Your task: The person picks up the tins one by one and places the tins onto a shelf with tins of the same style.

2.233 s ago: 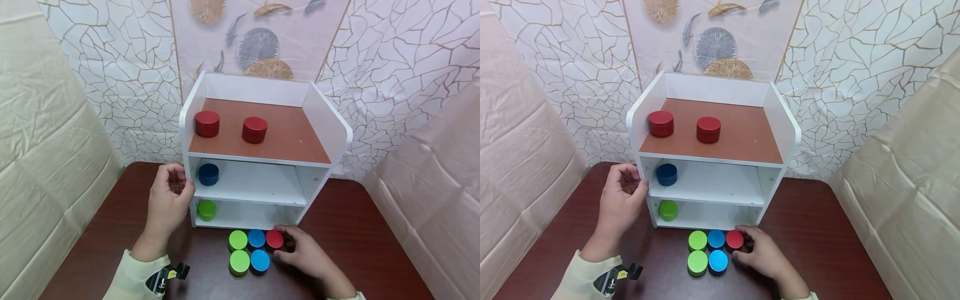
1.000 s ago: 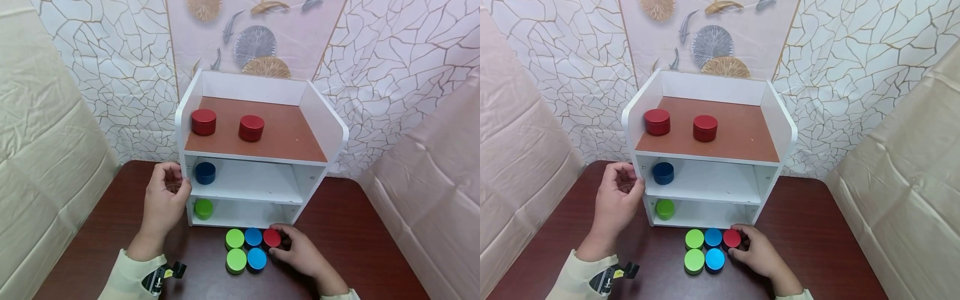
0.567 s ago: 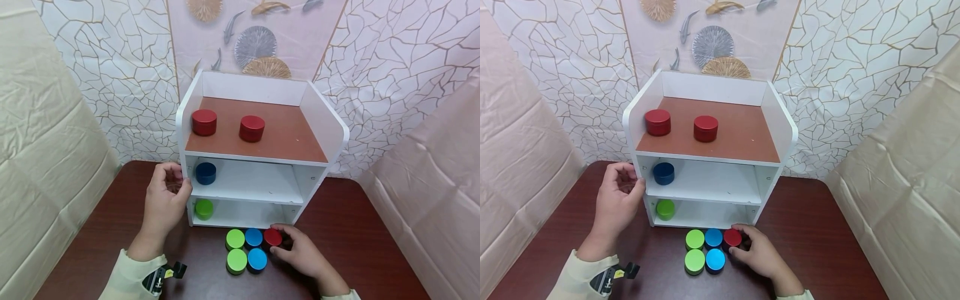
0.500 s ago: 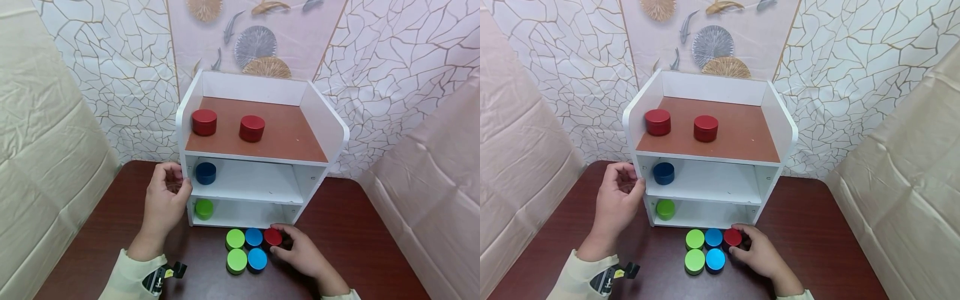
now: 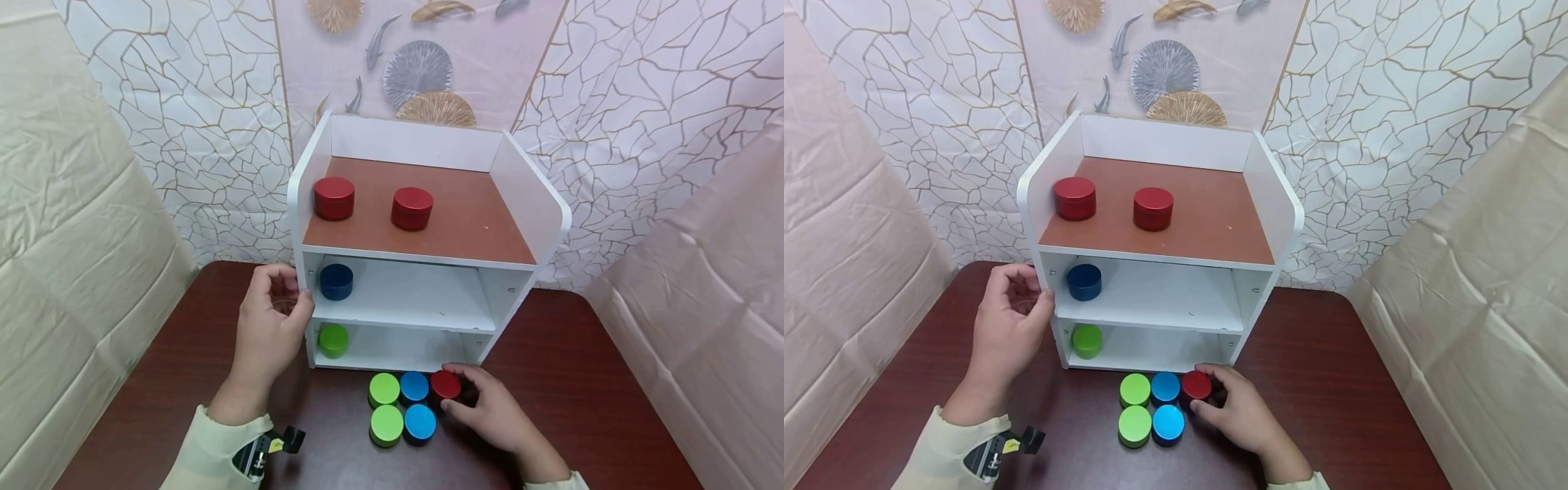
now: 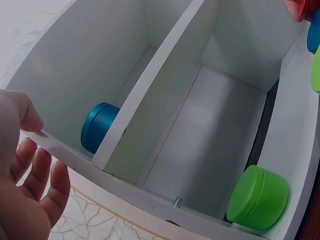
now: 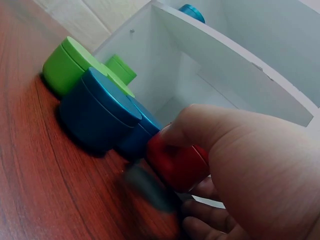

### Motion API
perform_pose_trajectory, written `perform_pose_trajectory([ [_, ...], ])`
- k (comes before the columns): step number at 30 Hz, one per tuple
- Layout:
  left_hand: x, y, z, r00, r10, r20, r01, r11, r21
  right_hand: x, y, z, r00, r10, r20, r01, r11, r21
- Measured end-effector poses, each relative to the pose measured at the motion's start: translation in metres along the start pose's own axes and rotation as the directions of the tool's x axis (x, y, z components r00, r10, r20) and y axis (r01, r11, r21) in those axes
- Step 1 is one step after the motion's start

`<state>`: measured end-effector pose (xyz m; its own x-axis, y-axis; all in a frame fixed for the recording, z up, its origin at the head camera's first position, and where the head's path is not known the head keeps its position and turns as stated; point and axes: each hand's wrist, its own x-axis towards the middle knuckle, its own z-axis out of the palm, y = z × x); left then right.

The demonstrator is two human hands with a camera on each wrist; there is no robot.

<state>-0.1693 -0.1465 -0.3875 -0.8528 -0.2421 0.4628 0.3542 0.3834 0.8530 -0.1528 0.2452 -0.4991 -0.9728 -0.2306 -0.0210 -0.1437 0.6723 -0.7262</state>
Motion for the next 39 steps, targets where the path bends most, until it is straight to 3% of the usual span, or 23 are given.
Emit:
perform_pose_trajectory([
  [22,0.0,0.0,-0.001,1.0,-0.012,0.003,0.012,1.0,0.006,-0.001,-0.007,-0.004,0.998,0.023,-0.059,-0.022,1.0,0.022],
  [39,0.0,-0.001,-0.001,1.0,0.0,0.005,0.0,1.0,0.004,-0.002,-0.011,0.001,0.993,-0.03,-0.111,0.043,0.992,0.12],
])
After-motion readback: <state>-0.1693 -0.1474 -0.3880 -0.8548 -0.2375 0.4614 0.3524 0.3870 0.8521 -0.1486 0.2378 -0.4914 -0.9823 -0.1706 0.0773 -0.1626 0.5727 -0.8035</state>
